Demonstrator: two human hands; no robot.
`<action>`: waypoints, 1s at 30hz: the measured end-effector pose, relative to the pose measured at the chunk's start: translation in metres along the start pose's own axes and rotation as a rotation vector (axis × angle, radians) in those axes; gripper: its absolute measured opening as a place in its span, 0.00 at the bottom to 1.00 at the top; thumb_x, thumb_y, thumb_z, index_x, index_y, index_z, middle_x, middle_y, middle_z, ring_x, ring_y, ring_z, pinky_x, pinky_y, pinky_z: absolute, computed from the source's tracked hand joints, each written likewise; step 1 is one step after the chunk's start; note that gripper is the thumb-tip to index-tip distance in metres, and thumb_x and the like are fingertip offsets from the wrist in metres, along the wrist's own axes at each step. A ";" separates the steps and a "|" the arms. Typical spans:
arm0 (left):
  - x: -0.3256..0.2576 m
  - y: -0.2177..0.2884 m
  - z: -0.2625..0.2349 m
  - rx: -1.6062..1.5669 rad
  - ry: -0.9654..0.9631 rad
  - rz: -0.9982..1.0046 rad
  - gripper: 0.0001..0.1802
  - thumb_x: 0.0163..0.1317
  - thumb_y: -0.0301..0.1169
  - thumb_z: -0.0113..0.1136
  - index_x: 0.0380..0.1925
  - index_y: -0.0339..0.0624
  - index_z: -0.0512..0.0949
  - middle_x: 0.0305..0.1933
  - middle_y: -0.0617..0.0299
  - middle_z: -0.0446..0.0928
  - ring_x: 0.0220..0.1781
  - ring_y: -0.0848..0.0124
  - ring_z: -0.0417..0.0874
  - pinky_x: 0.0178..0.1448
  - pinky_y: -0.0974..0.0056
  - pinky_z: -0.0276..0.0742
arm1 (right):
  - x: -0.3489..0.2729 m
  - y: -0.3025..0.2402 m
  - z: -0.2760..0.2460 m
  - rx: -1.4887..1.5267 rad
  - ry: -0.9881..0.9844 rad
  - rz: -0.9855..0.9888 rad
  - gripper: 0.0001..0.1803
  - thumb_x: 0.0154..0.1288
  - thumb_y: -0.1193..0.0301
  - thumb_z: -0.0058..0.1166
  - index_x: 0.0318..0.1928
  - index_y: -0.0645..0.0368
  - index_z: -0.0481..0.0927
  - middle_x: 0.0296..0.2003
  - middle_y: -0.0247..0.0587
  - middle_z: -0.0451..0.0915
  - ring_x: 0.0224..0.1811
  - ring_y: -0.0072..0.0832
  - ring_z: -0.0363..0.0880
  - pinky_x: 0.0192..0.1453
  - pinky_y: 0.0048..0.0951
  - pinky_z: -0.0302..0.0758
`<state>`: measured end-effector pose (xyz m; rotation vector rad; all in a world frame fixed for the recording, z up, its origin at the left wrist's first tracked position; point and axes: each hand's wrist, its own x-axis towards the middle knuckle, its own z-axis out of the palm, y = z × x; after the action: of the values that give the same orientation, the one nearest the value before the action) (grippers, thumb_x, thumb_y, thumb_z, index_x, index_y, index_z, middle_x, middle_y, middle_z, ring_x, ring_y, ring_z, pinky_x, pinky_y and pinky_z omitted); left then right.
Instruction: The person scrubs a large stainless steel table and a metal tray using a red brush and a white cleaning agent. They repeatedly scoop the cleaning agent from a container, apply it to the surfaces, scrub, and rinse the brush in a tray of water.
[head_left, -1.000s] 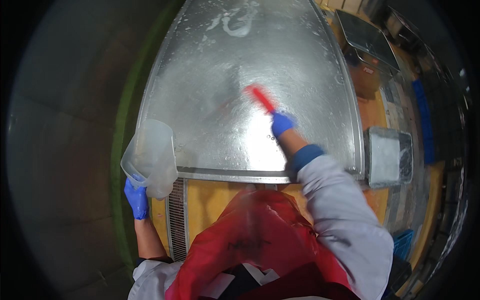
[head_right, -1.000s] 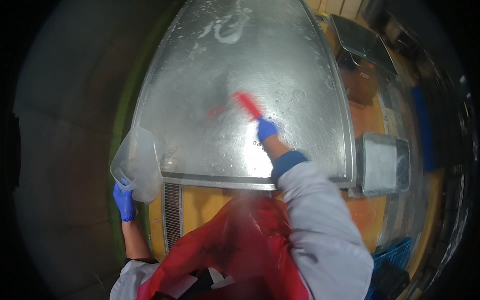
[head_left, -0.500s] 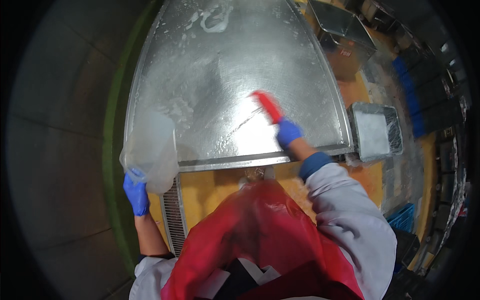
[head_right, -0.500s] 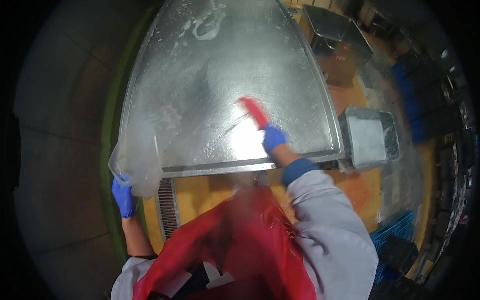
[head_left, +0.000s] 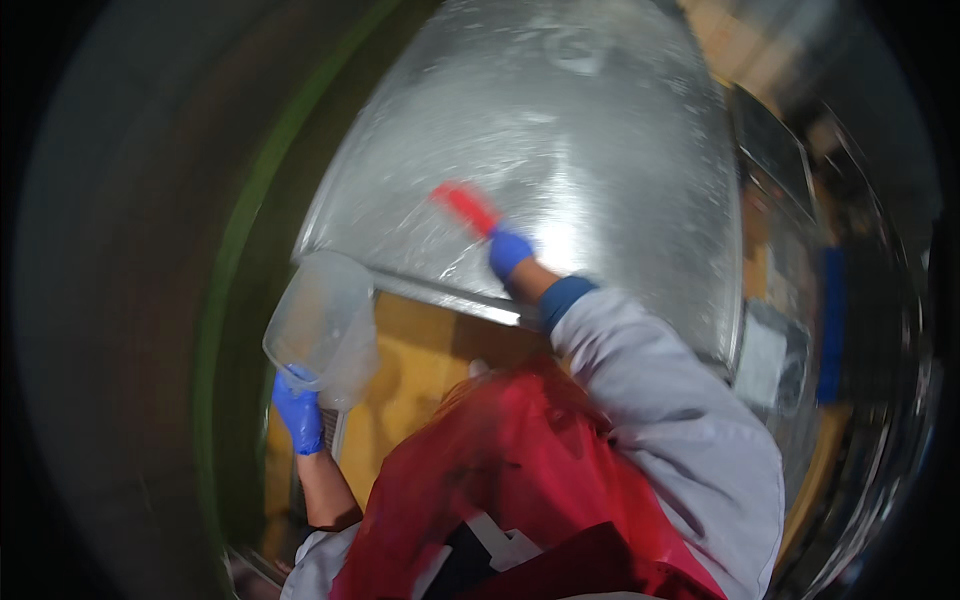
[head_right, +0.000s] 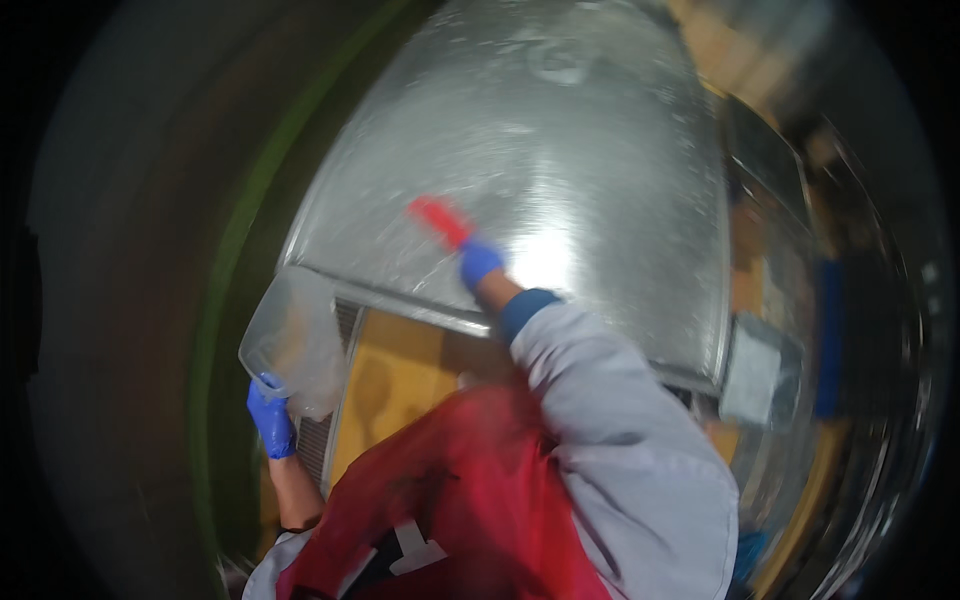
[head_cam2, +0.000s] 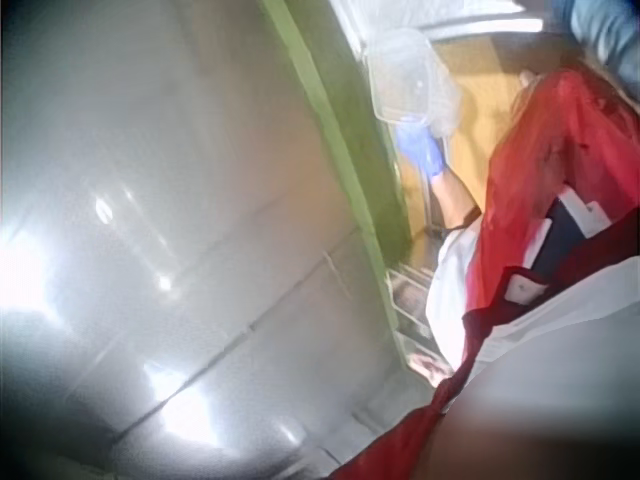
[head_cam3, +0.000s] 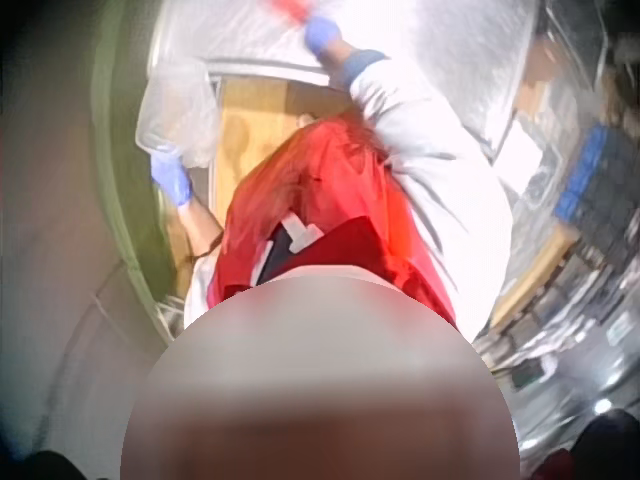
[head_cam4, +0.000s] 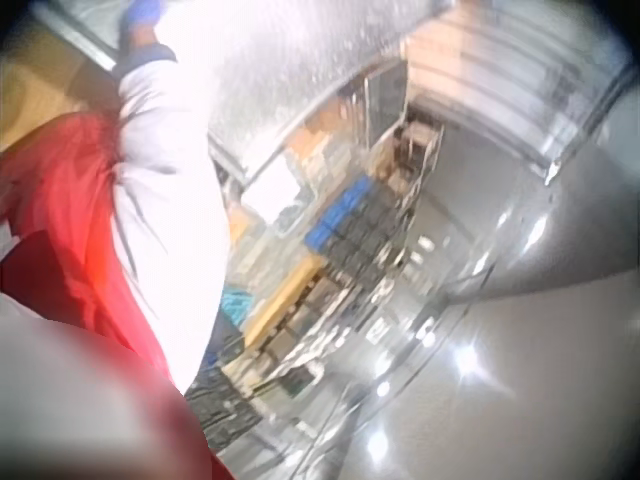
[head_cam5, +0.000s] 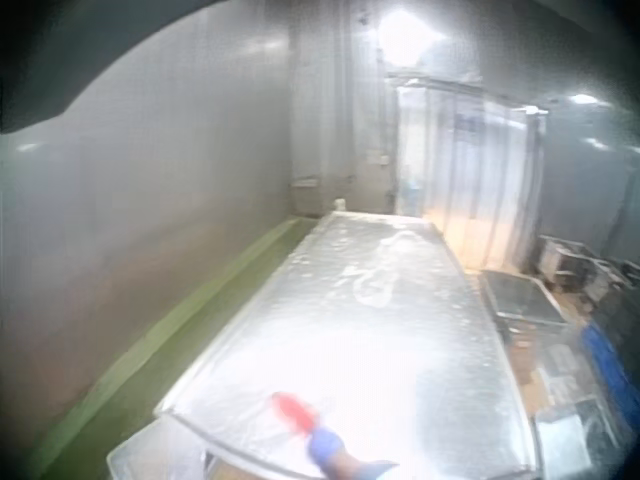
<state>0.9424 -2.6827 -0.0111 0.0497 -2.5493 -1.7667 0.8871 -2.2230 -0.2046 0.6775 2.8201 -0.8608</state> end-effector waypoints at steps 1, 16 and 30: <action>-0.006 -0.008 0.004 0.016 0.050 -0.007 0.08 0.54 0.26 0.61 0.32 0.42 0.73 0.33 0.71 0.71 0.34 0.77 0.71 0.38 0.69 0.69 | 0.051 0.048 -0.021 0.062 -0.012 0.194 0.11 0.65 0.71 0.43 0.42 0.60 0.78 0.26 0.49 0.78 0.29 0.39 0.80 0.37 0.41 0.76; 0.019 -0.065 -0.032 0.012 0.420 -0.078 0.13 0.53 0.28 0.63 0.39 0.39 0.76 0.36 0.69 0.74 0.39 0.77 0.73 0.43 0.71 0.71 | 0.234 -0.104 0.006 -0.188 -0.070 -0.172 0.16 0.63 0.67 0.48 0.45 0.64 0.79 0.40 0.55 0.82 0.44 0.43 0.83 0.45 0.38 0.79; 0.272 -0.003 -0.042 0.043 0.285 -0.017 0.13 0.52 0.25 0.63 0.39 0.39 0.75 0.37 0.68 0.75 0.39 0.77 0.74 0.45 0.71 0.70 | 0.178 -0.145 0.087 -0.091 -0.423 -0.338 0.25 0.73 0.60 0.23 0.56 0.62 0.68 0.40 0.58 0.80 0.42 0.51 0.81 0.50 0.49 0.74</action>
<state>0.6725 -2.7366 0.0051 0.3020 -2.3878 -1.5791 0.6609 -2.3100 -0.2459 -0.0056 2.5916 -0.7998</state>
